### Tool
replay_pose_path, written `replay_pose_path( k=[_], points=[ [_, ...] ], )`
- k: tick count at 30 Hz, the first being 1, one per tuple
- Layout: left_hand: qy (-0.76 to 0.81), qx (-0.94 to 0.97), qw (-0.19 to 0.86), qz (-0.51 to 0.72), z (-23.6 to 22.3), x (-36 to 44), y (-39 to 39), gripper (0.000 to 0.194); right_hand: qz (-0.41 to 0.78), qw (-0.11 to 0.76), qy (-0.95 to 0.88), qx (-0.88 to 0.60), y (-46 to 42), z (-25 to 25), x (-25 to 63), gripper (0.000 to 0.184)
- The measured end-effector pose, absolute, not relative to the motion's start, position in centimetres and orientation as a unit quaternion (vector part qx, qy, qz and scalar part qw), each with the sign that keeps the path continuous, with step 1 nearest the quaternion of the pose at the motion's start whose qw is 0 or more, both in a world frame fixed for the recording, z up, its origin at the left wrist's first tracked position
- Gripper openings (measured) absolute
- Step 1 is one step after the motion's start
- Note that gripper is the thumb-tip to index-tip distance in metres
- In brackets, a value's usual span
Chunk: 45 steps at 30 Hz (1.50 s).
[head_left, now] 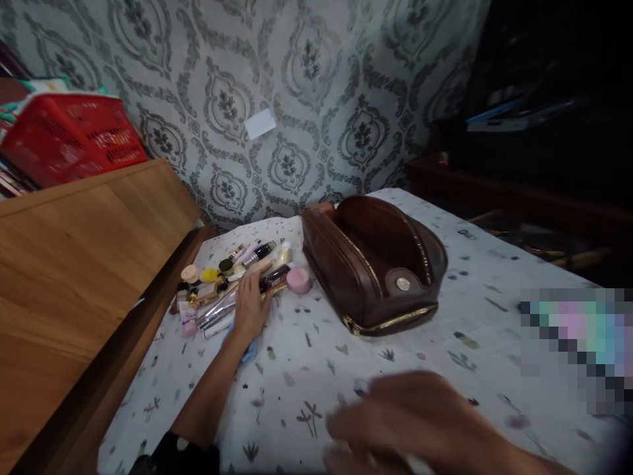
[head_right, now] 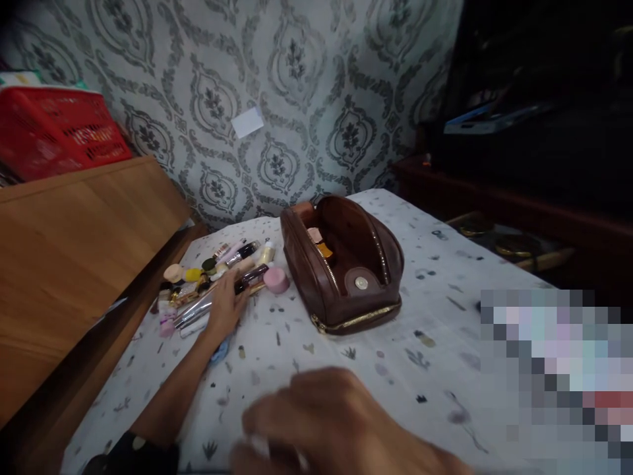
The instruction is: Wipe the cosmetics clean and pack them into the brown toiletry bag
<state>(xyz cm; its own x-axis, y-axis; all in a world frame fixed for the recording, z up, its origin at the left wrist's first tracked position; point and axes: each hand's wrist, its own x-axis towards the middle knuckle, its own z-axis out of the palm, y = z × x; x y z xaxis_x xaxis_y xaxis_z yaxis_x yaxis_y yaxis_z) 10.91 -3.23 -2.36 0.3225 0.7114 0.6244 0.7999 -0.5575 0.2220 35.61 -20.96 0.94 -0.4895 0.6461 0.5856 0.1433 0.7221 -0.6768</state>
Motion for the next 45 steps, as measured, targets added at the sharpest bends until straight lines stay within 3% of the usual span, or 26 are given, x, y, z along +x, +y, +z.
replay_pose_path(
  k=[6, 11, 16, 21, 27, 34, 45],
  points=[
    [-0.486, -0.777, -0.091, -0.391, -2.0, 10.5, -1.8, 0.029, 0.319, 0.399, -0.785, -0.351, -15.2, 2.9, 32.4, 0.034],
    [-0.492, -0.743, -0.147, -0.429, -2.4, 9.9, -1.1, 0.027, 0.611, 0.457, -0.485, -0.427, -9.2, -1.0, 29.0, 0.022],
    [-0.484, -0.716, -0.209, -0.458, -2.6, 9.0, -1.3, 0.037, 0.644, 0.501, -0.409, -0.409, -7.5, -2.9, 28.9, 0.024],
    [-0.417, -0.729, -0.285, -0.462, -1.5, 8.7, -2.8, 0.035, 0.691, 0.520, -0.366, -0.344, -7.9, -3.1, 30.1, 0.031],
    [-0.343, -0.798, -0.301, -0.395, 0.6, 9.0, -4.5, 0.031, 0.708, 0.523, -0.325, -0.345, -7.8, -2.9, 30.0, 0.043],
    [-0.326, -0.867, -0.300, -0.227, 2.6, 8.3, -6.7, 0.024, 0.685, 0.553, -0.333, -0.338, -8.3, -2.4, 29.8, 0.047],
    [-0.353, -0.865, -0.276, -0.226, 2.1, 6.7, -7.9, 0.041, 0.587, 0.527, -0.476, -0.388, -8.4, -3.2, 29.4, 0.046]
  ],
)
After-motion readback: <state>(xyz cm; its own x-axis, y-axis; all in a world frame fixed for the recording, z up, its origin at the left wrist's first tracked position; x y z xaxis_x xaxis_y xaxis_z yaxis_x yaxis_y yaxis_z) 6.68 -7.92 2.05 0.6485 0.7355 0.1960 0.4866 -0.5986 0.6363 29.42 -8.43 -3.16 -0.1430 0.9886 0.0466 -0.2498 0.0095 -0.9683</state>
